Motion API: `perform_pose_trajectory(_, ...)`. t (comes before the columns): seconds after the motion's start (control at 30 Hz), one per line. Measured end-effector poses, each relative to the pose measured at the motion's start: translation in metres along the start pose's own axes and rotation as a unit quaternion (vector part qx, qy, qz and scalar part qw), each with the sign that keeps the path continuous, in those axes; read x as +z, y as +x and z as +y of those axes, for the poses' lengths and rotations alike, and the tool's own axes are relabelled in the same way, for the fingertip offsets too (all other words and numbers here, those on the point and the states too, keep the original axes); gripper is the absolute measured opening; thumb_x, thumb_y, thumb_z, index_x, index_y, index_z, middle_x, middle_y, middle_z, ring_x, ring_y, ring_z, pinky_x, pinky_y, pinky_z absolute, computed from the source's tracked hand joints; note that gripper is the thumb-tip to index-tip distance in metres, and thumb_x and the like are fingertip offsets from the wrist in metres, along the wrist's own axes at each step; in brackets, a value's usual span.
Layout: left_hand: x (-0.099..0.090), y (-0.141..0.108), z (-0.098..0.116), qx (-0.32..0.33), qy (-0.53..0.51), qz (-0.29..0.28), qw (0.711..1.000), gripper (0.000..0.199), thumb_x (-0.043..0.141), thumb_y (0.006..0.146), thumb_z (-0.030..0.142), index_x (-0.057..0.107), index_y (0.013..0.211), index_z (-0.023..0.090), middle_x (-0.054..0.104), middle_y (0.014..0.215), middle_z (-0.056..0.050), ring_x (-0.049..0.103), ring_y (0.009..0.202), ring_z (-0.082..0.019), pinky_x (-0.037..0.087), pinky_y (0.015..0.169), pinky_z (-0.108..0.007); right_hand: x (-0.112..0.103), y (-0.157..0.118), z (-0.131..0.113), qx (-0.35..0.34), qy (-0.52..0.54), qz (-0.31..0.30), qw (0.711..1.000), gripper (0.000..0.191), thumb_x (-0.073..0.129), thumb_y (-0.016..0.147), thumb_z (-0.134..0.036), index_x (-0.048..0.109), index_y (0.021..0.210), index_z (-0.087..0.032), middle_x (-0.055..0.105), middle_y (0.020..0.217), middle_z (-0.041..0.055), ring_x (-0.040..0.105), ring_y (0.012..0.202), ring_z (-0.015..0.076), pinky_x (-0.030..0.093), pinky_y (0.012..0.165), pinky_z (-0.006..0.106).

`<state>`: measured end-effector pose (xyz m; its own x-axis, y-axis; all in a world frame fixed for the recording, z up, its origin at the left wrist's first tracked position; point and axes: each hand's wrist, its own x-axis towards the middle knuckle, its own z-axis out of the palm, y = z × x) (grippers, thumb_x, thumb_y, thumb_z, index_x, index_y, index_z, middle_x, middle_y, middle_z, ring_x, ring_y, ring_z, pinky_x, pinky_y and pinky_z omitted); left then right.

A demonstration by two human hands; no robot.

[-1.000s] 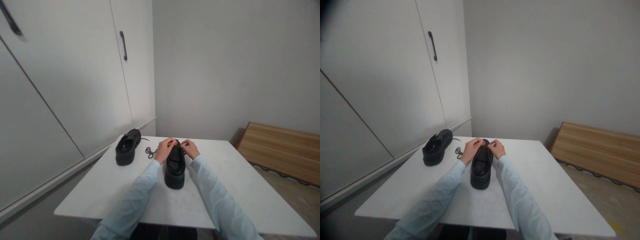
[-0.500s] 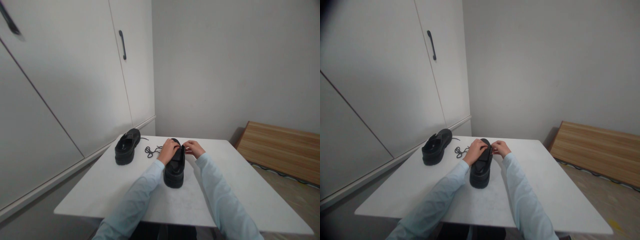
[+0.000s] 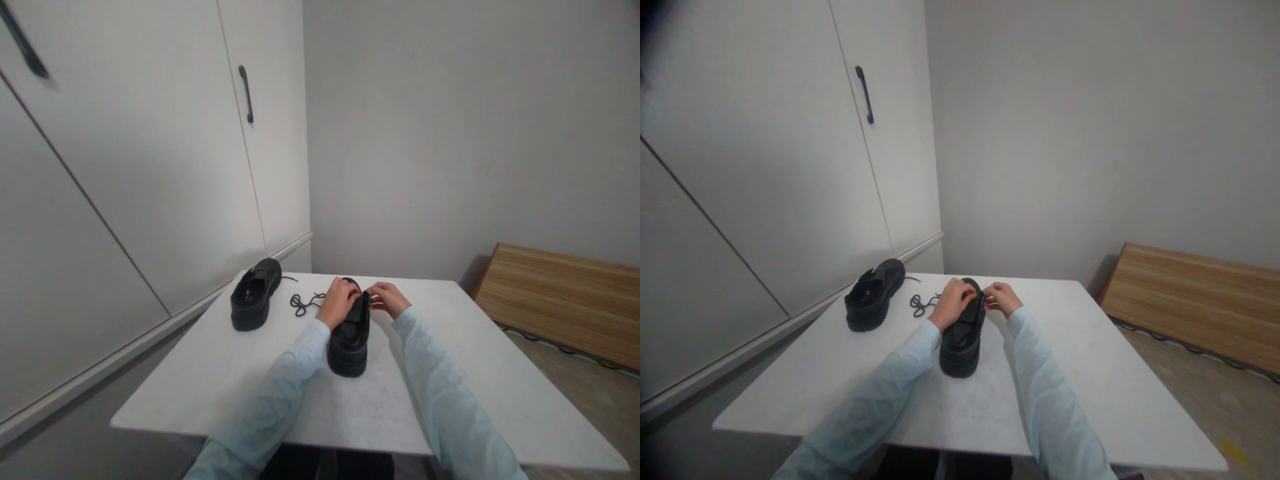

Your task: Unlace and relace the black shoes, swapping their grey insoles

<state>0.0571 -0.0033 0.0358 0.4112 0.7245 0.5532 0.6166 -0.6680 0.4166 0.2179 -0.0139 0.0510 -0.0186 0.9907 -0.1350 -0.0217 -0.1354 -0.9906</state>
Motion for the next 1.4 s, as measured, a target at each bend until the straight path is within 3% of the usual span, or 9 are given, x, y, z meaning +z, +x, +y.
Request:
perform_pose_trajectory(0.43, 0.004, 0.001, -0.003, -0.004, 0.009, 0.004, 1.0, 0.012, 0.06, 0.08, 0.02, 0.072, 0.083, 0.019, 0.059, 0.077, -0.006, 0.049, 0.085, -0.021, 0.041, 0.079, -0.033, -0.001, 0.008, 0.011, -0.052, -0.041, -0.028, 0.997, 0.016, 0.062, 0.074, -0.026, 0.051, 0.066, -0.017, 0.055, 0.056, -0.0044, 0.055, 0.053, 0.0091, 0.051, 0.049, 0.022)
perform_pose_trajectory(0.63, 0.003, 0.002, -0.003, -0.001, -0.006, -0.005, 1.0, 0.015, 0.058, 0.082, 0.021, 0.072, 0.085, 0.019, 0.063, 0.08, -0.006, 0.049, 0.085, -0.02, 0.041, 0.08, -0.033, -0.003, 0.017, 0.018, -0.012, -0.166, -0.008, 0.986, 0.022, 0.058, 0.081, -0.025, 0.047, 0.062, -0.017, 0.051, 0.049, -0.0059, 0.05, 0.04, 0.0078, 0.044, 0.038, 0.019)
perform_pose_trajectory(0.8, 0.002, 0.001, -0.002, -0.016, -0.021, -0.007, 1.0, 0.015, 0.057, 0.083, 0.023, 0.071, 0.085, 0.019, 0.064, 0.083, -0.006, 0.05, 0.087, -0.021, 0.042, 0.082, -0.034, -0.002, 0.018, 0.019, -0.052, -0.2, -0.028, 0.978, 0.026, 0.052, 0.084, -0.024, 0.044, 0.06, -0.018, 0.045, 0.043, -0.0078, 0.047, 0.035, 0.0079, 0.041, 0.035, 0.018)
perform_pose_trajectory(1.23, -0.004, -0.004, -0.001, -0.053, -0.106, 0.072, 0.99, 0.014, 0.053, 0.085, 0.025, 0.065, 0.088, 0.02, 0.067, 0.091, -0.004, 0.058, 0.092, -0.018, 0.044, 0.087, -0.032, -0.006, 0.016, 0.016, -0.053, -0.176, 0.025, 0.983, 0.022, 0.051, 0.081, -0.016, 0.046, 0.06, -0.017, 0.055, 0.061, -0.0033, 0.053, 0.042, 0.0072, 0.043, 0.037, 0.018)
perform_pose_trajectory(1.4, -0.005, -0.003, -0.018, -0.111, -0.214, 0.103, 0.965, 0.02, 0.046, 0.088, 0.027, 0.065, 0.09, 0.019, 0.068, 0.093, -0.004, 0.063, 0.087, -0.014, 0.048, 0.082, -0.026, -0.007, 0.016, 0.016, -0.037, -0.162, 0.034, 0.985, 0.021, 0.056, 0.079, -0.019, 0.046, 0.06, -0.017, 0.059, 0.063, -0.002, 0.055, 0.045, 0.0079, 0.044, 0.039, 0.018)
